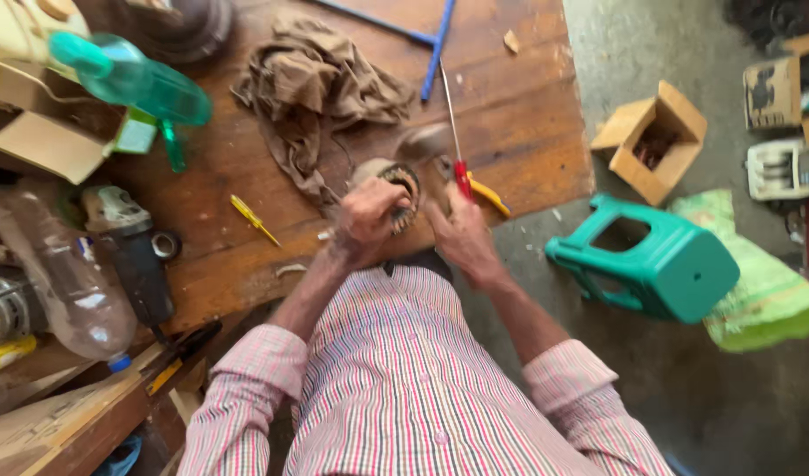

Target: The person works on a motor stator at a wooden workbench, using a screwdriver and pliers to pry at the copper windings and a hammer to tap the stator. They rotate the stator, pull out pieces of copper wire, and set the removed pieces on the table and into a cardboard box.

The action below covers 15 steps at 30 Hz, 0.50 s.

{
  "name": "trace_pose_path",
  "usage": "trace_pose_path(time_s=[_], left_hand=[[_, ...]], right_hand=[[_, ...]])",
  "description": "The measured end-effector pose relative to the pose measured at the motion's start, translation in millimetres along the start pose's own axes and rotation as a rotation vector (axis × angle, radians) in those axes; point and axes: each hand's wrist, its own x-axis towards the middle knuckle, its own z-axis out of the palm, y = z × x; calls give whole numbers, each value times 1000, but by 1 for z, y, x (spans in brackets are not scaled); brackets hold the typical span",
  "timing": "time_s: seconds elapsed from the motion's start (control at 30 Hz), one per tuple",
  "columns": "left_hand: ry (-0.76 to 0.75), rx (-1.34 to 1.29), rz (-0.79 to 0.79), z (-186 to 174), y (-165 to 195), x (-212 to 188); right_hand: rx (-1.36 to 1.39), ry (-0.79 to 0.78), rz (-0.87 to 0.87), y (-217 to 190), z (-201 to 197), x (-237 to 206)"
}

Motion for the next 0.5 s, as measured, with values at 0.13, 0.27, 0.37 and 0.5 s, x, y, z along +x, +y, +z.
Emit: trace_pose_path(time_s=[0.13,0.27,0.37,0.5], left_hand=[[119,13,20,-2,1,-4],[26,-31,26,-1,1,-11],[13,-55,-15,-4,-2,-8],[145,14,-37,-5,-3,1]], right_hand=[[-56,-65,25,9,-8,4],[64,48,337,19,1,-3],[-142,-287,126,23,2,-1],[34,-51,-95,21,-2,-1]])
